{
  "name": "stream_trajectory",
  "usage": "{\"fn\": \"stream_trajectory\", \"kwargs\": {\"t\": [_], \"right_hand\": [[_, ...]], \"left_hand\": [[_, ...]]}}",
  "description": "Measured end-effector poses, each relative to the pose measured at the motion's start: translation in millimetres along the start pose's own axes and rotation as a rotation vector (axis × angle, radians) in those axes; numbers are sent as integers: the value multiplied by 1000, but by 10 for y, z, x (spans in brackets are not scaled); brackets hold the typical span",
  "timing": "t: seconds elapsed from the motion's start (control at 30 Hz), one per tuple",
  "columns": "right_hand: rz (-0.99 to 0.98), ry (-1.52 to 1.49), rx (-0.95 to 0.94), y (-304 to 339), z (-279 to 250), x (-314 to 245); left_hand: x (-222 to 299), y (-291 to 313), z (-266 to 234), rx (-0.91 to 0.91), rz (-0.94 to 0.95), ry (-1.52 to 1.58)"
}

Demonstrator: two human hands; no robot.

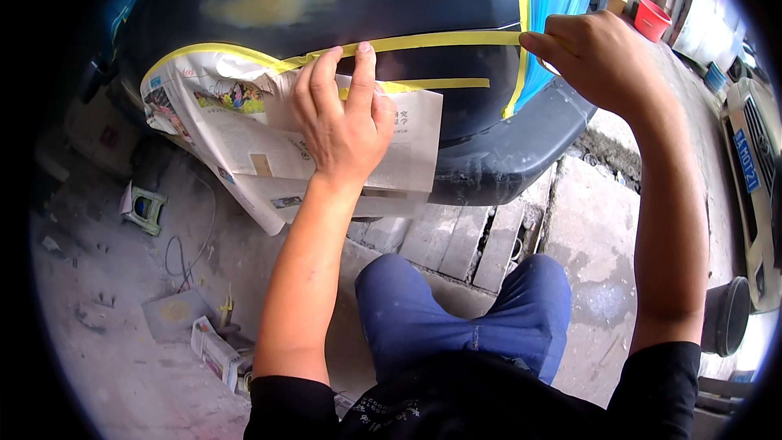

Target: The person applies yellow masking tape and newspaper to the wheel arch and lower body of a car to protect areas from paint. They smooth the newspaper and tape along the contours of the vehicle.

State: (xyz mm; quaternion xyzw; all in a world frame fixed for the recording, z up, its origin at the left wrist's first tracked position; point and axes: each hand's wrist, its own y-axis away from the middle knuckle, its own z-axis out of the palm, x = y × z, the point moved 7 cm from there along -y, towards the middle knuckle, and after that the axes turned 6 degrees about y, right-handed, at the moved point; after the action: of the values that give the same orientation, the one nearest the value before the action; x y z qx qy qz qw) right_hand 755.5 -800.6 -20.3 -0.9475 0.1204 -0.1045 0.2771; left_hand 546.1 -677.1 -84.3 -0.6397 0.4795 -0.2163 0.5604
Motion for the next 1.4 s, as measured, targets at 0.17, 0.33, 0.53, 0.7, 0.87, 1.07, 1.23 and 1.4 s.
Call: {"fn": "stream_trajectory", "kwargs": {"t": [0.17, 0.33, 0.53, 0.7, 0.87, 1.07, 1.23, 1.4], "right_hand": [[13, 13, 25, 20, -49, -38], [-57, -12, 72, 135, -176, -106], [32, -15, -7, -6, 38, 38], [-15, -33, -5, -42, 98, 74], [-59, -52, 15, -86, 98, 80], [32, -137, -27, -72, 90, 178], [22, -125, -71, -95, 82, 236], [25, -109, -8, -114, 88, 267]], "left_hand": [[11, 2, 47, 18, 13, 38], [33, -4, 15, 26, 41, 68], [69, -26, 33, 20, 71, 80], [197, -85, 72, 8, 79, 67], [305, -136, 134, -4, 90, 80], [447, -201, 186, 1, 127, 93], [556, -253, 227, 0, 152, 100], [711, -338, 291, -9, 173, 93]]}}
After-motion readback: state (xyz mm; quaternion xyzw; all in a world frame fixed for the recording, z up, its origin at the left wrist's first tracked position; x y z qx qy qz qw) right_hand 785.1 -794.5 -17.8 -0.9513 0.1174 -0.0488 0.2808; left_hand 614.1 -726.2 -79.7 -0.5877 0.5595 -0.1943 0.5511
